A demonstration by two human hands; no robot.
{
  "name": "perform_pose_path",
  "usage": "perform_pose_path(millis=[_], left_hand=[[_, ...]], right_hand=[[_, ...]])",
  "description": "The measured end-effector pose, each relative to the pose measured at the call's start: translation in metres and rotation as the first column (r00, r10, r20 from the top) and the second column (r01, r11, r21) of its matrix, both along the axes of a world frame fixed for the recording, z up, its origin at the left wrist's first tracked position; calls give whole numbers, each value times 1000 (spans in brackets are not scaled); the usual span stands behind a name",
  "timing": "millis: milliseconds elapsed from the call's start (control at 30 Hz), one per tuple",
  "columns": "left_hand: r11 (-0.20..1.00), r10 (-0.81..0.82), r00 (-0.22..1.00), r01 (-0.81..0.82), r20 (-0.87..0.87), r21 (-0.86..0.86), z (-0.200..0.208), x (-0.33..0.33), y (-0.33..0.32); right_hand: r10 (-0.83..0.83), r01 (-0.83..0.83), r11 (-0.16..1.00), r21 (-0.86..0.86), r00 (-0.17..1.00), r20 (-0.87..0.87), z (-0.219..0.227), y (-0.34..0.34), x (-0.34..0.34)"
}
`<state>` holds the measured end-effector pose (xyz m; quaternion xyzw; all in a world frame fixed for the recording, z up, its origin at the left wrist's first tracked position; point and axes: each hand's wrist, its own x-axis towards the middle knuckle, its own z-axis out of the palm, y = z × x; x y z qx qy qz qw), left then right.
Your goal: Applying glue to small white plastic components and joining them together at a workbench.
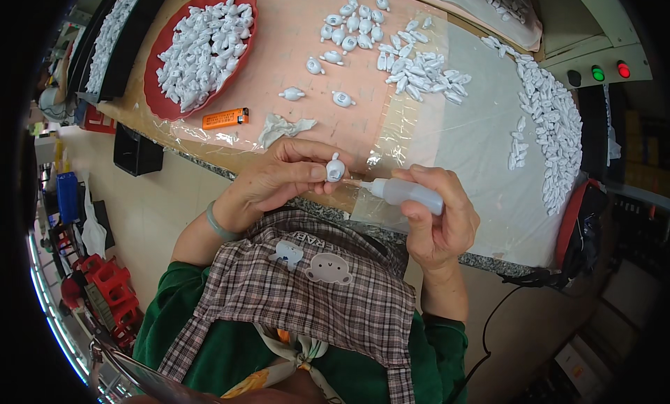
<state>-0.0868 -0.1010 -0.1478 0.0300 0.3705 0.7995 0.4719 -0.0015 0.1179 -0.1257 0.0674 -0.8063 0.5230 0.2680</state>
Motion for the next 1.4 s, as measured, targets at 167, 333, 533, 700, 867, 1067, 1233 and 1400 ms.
perform_pose_path(millis=[167, 333, 533, 700, 867, 1067, 1233, 1400], left_hand=[[1000, -8, 1000, 7, 14, 6, 1, 2, 2], [999, -29, 999, 28, 32, 30, 3, 2, 2], [998, -65, 997, 65, 36, 2, 4, 1, 1], [997, -78, 997, 77, 27, 20, 4, 1, 0], [996, -66, 997, 64, 38, 58, 2, 0, 1], [997, -54, 998, 52, 44, 57, 2, 0, 2], [997, -60, 996, 57, 62, 44, 3, -1, 1], [997, -63, 996, 60, 67, 40, 3, -1, 1]], right_hand=[[8, -7, 999, -41, 1000, 17, -2, 2, 0], [-6, 7, 998, -64, 1000, 16, -4, 1, 1], [14, -13, 994, -107, 1000, 4, -4, 1, 3], [-19, 19, 996, -86, 1000, 3, -7, 0, 4], [-11, 15, 999, 50, 997, -78, -7, 2, 5], [19, 1, 986, 165, 993, -119, -4, 3, 6], [10, 5, 992, 125, 993, -119, -4, 3, 6], [13, 3, 993, 122, 991, -134, -6, 3, 5]])
